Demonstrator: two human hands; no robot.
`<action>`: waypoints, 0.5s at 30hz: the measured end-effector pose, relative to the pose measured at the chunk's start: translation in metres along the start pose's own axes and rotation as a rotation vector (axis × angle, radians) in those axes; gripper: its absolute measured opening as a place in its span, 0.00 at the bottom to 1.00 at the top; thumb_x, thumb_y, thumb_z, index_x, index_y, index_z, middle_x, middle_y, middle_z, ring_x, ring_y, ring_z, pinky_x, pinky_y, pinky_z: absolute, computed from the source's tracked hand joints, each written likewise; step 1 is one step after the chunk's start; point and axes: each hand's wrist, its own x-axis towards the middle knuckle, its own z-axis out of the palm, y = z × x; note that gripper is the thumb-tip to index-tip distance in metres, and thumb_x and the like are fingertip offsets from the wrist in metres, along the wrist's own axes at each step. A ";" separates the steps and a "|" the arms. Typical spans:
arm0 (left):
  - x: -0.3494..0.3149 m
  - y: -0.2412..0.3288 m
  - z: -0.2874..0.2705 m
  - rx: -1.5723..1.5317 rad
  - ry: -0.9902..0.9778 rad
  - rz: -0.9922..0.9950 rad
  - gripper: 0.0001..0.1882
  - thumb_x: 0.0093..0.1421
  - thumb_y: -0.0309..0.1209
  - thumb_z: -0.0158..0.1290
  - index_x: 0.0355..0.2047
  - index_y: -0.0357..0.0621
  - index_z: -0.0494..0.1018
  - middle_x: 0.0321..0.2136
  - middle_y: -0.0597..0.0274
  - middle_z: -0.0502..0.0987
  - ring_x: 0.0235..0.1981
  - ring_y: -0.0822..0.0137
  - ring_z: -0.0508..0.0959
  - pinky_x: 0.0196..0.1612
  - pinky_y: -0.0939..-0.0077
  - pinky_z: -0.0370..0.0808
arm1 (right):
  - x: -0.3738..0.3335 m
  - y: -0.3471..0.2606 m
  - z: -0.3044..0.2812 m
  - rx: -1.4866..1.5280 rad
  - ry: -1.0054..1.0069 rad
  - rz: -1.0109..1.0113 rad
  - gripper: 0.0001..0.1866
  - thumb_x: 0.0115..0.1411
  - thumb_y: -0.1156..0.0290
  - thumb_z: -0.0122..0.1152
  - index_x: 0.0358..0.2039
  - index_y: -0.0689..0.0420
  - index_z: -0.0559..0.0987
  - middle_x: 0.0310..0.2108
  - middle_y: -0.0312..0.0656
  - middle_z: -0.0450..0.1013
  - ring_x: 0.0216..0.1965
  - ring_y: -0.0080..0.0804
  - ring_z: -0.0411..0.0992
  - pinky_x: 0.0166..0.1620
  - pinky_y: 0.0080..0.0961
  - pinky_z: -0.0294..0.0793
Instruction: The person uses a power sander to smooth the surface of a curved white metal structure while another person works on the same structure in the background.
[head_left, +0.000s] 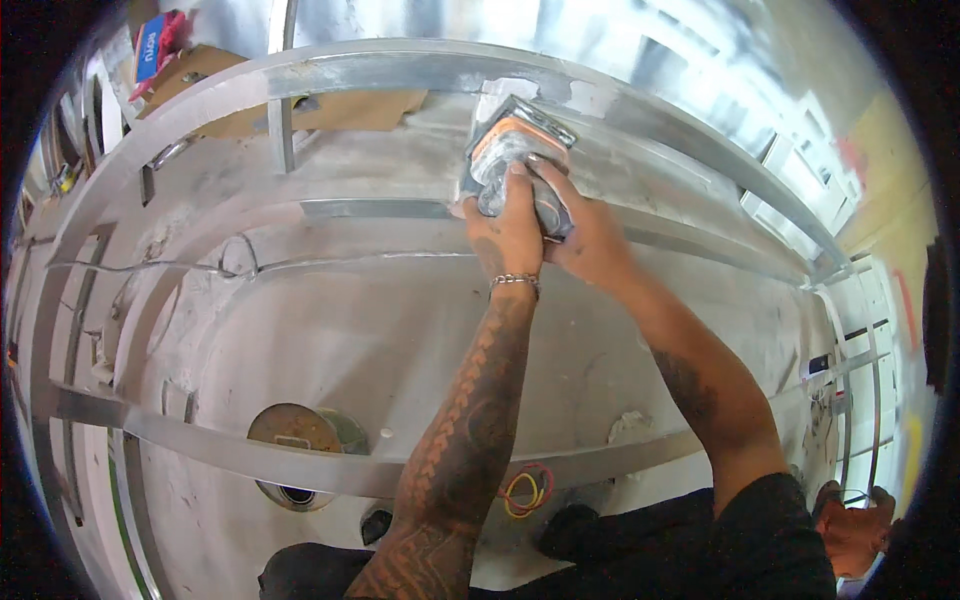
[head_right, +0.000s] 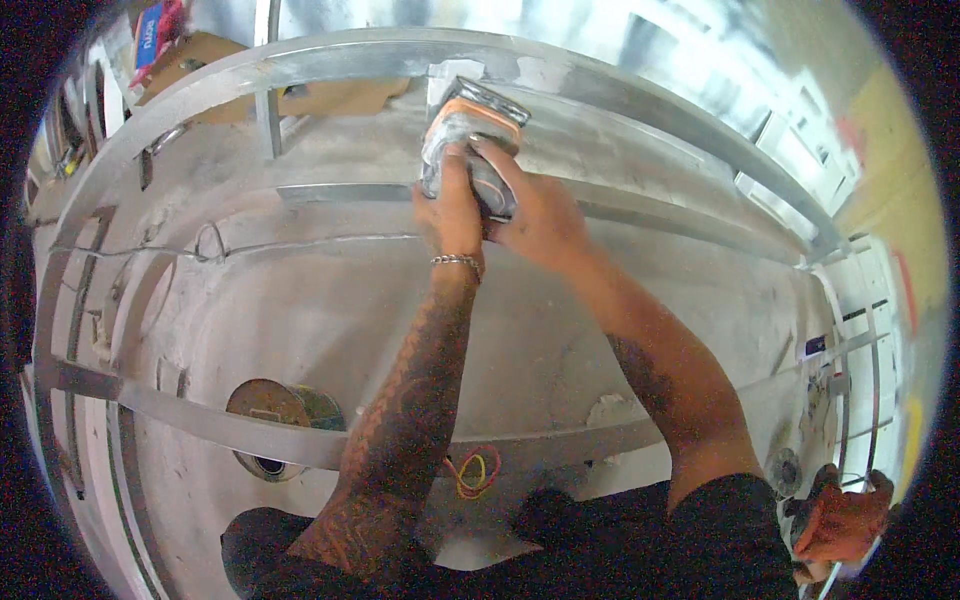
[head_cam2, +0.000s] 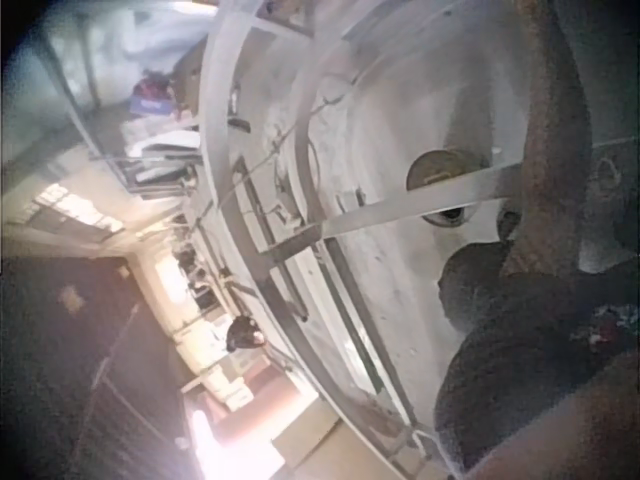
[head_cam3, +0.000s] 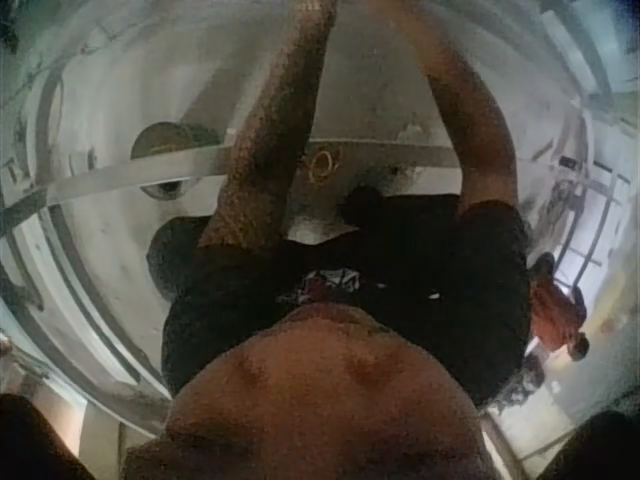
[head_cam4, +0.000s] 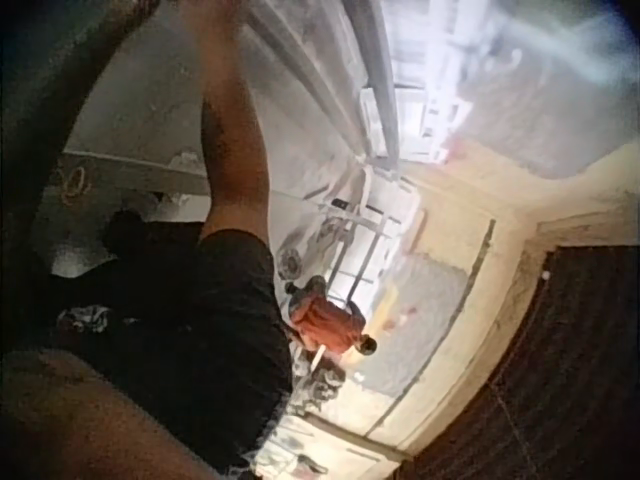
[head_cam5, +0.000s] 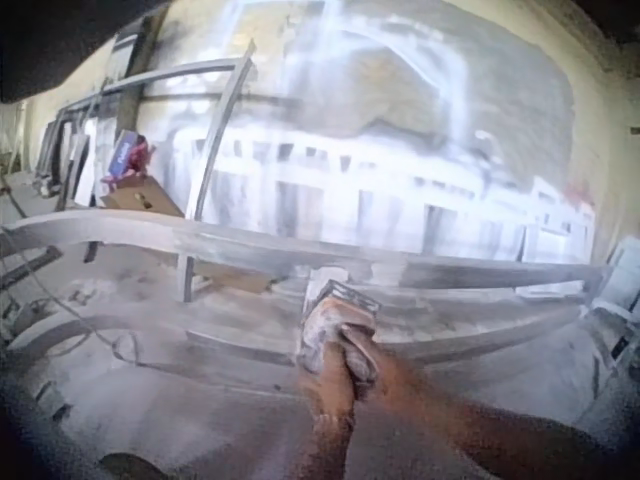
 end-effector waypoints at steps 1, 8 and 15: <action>0.001 -0.002 0.005 -0.115 0.011 -0.013 0.45 0.59 0.55 0.61 0.58 0.21 0.65 0.52 0.35 0.76 0.51 0.51 0.79 0.52 0.62 0.76 | 0.001 -0.006 -0.006 -0.034 -0.031 0.050 0.55 0.45 0.64 0.80 0.72 0.39 0.59 0.40 0.58 0.80 0.42 0.61 0.79 0.43 0.48 0.78; 0.005 -0.008 0.008 -0.460 -0.057 -0.110 0.45 0.63 0.54 0.59 0.63 0.23 0.62 0.54 0.35 0.74 0.54 0.51 0.77 0.53 0.61 0.78 | 0.009 -0.004 -0.012 -0.177 -0.102 -0.004 0.52 0.45 0.58 0.78 0.71 0.33 0.61 0.34 0.54 0.81 0.35 0.57 0.80 0.39 0.48 0.80; 0.005 -0.009 0.008 -0.357 0.008 -0.127 0.47 0.63 0.55 0.58 0.65 0.23 0.59 0.56 0.38 0.73 0.53 0.52 0.78 0.53 0.61 0.78 | 0.008 0.002 -0.006 -0.153 -0.107 0.011 0.54 0.43 0.58 0.79 0.71 0.34 0.61 0.33 0.54 0.81 0.34 0.57 0.80 0.38 0.48 0.79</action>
